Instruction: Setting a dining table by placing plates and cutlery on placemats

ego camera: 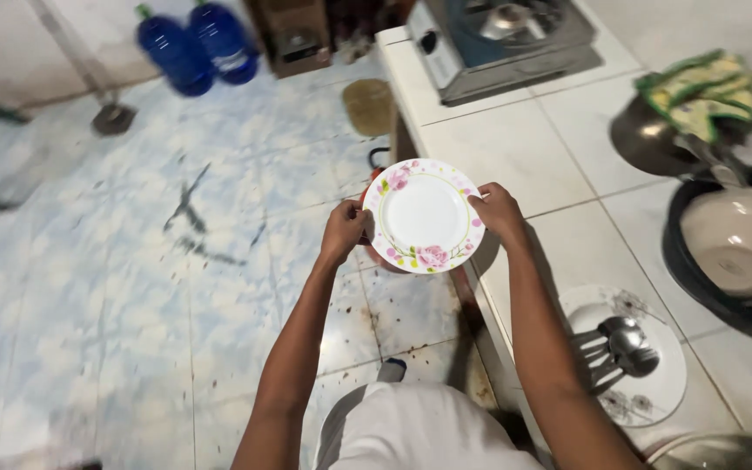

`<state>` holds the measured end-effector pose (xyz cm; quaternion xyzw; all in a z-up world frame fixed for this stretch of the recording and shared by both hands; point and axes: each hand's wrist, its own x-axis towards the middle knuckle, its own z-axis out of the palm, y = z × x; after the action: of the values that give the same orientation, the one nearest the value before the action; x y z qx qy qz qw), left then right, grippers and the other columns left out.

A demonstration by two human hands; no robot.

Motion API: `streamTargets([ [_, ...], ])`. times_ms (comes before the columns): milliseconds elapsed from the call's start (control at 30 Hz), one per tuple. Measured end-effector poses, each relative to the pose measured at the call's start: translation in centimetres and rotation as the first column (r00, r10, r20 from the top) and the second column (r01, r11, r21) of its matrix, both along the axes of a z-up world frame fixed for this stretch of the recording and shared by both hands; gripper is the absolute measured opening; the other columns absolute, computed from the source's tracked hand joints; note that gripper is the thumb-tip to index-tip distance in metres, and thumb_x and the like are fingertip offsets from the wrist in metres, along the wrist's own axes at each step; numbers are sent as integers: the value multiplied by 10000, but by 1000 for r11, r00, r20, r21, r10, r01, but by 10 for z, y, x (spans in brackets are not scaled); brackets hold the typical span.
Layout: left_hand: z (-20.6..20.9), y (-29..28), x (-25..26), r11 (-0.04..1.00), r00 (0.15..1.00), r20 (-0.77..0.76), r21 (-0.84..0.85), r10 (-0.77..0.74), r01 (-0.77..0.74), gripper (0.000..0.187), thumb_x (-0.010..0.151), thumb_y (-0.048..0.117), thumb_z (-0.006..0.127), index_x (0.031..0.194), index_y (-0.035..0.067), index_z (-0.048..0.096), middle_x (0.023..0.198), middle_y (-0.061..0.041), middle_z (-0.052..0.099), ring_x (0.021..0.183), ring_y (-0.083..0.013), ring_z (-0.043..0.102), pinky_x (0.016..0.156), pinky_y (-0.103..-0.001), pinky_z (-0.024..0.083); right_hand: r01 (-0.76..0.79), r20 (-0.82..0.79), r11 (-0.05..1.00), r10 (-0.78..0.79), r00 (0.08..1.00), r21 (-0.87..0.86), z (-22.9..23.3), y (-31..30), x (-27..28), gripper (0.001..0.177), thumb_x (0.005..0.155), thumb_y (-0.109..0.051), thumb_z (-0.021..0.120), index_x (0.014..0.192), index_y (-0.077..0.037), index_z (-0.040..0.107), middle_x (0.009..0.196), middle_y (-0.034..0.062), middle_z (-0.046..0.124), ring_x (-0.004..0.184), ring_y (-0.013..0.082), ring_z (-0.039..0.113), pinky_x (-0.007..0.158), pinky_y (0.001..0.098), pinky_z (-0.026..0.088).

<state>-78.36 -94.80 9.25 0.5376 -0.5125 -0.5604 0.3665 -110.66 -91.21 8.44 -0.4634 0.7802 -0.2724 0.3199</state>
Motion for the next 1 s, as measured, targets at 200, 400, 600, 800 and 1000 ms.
streamTargets([
  [200,-7,57,48,985,985,-17,2,172,-172,338,935,161,637,1195,-55,642,908,-237,698,729,-354,754,649,-468,662,-178,8,984,178,984,18,-19,-14,42,522,919,-414,660,1309,-68,650,1130,177,727,1114,369,686,921,475,531],
  [400,-8,120,103,930,930,25,35,366,-366,343,926,169,632,1172,-69,655,868,-197,683,693,-299,737,617,-441,663,-336,34,942,335,941,21,-3,7,123,492,920,-382,671,1317,-93,670,1174,164,715,1167,380,658,970,480,513],
  [600,-8,194,166,818,819,-16,32,574,-574,394,917,151,641,1216,-105,630,833,-188,645,661,-307,725,620,-463,672,-533,-19,844,535,845,54,-33,-2,211,480,920,-393,670,1325,-136,678,1184,113,708,1169,317,659,979,460,508],
  [800,-26,274,240,642,642,8,22,767,-766,376,904,143,636,1203,-85,650,817,-186,661,567,-273,712,554,-402,674,-707,74,706,708,703,-39,-19,31,320,421,887,-329,698,1233,-89,699,943,121,712,806,265,732,710,402,603],
  [1000,-32,373,292,443,443,10,7,897,-897,369,924,128,618,1216,-97,634,841,-203,667,523,-254,703,514,-368,665,-844,133,527,848,514,-99,-10,88,421,429,902,-244,712,1242,16,678,912,176,690,792,316,732,655,426,636],
])
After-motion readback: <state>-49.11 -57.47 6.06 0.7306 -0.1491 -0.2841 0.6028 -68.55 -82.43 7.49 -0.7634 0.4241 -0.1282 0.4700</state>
